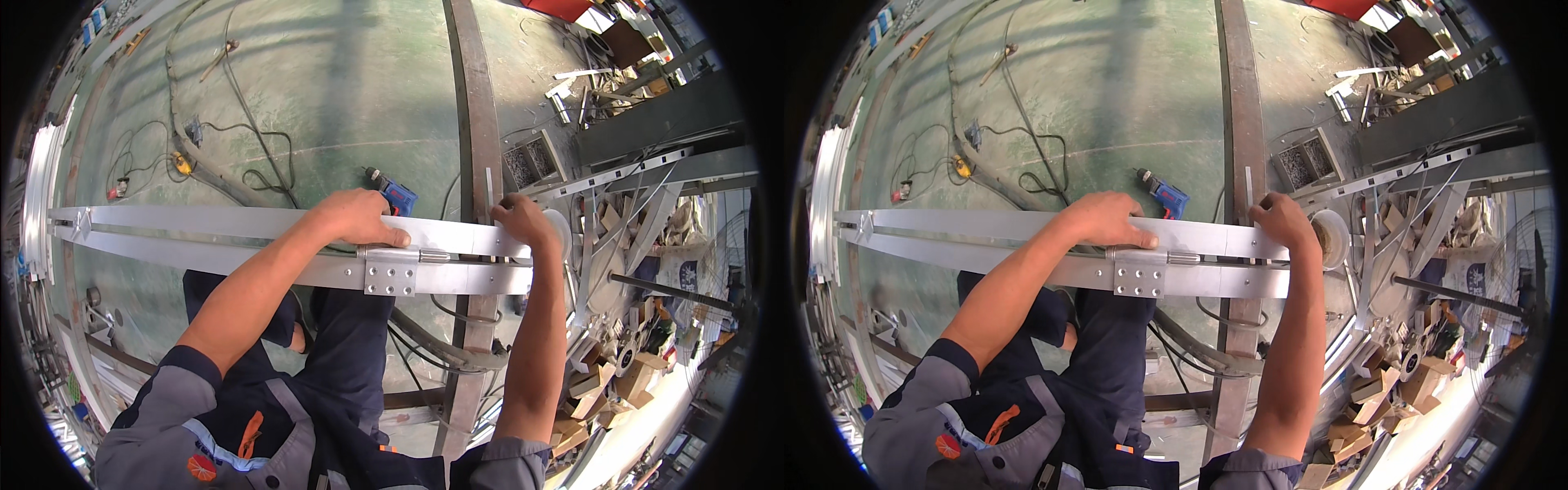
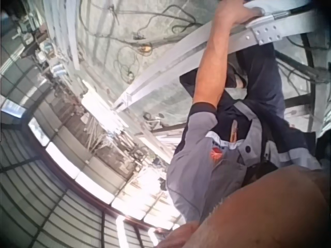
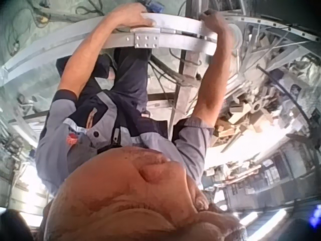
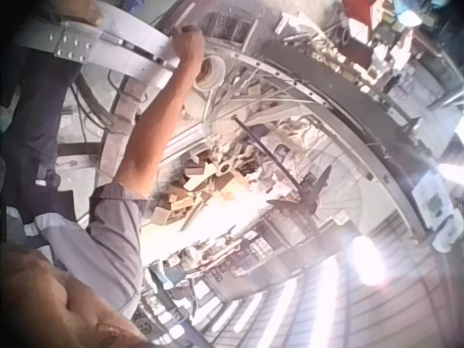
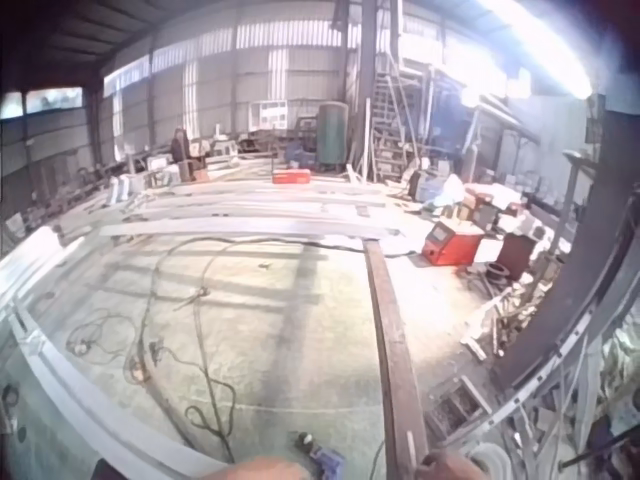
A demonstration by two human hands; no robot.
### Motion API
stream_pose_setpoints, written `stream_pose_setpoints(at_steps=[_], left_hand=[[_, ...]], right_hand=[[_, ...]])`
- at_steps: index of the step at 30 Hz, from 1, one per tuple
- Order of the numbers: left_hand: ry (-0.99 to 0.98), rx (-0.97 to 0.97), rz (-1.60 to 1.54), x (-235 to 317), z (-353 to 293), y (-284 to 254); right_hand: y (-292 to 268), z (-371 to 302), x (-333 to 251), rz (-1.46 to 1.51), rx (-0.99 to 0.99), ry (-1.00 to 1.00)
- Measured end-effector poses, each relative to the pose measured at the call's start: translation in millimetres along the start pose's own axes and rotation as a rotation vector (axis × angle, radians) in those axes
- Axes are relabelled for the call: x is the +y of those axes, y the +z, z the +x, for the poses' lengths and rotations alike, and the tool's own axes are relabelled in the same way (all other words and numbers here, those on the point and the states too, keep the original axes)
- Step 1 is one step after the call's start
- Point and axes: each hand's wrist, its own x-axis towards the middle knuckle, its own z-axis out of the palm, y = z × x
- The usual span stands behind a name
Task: The person aligns metal brackets onto a metal frame and uses a welding gun to weld them in place. The person then picks up another metal frame and welds brackets onto it.
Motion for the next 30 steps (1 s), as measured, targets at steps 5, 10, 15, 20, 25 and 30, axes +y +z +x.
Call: stream_pose_setpoints(at_steps=[5,10,15,20,25,30], left_hand=[[0.054,0.009,0.024,10.1,1.3,-4.9],[0.252,0.274,0.072,-9.8,1.5,14.2],[0.499,0.678,-0.029,-10.2,-54.2,24.2],[0.513,0.788,0.034,-18.3,-89.1,81.7],[0.484,0.869,-0.007,-17.7,-82.8,98.3],[0.527,0.862,0.046,-19.9,-76.6,100.5]], right_hand=[[4.0,-8.9,23.5,0.107,0.32,0.114],[17.9,-67.0,21.4,0.211,0.779,-0.031],[50.7,-163.2,-30.0,0.366,0.708,-0.063],[97.6,-187.6,-68.6,0.213,0.613,-0.266],[97.7,-160.4,-86.2,0.056,0.512,-0.384],[98.2,-153.9,-84.8,-0.011,0.426,-0.412]])
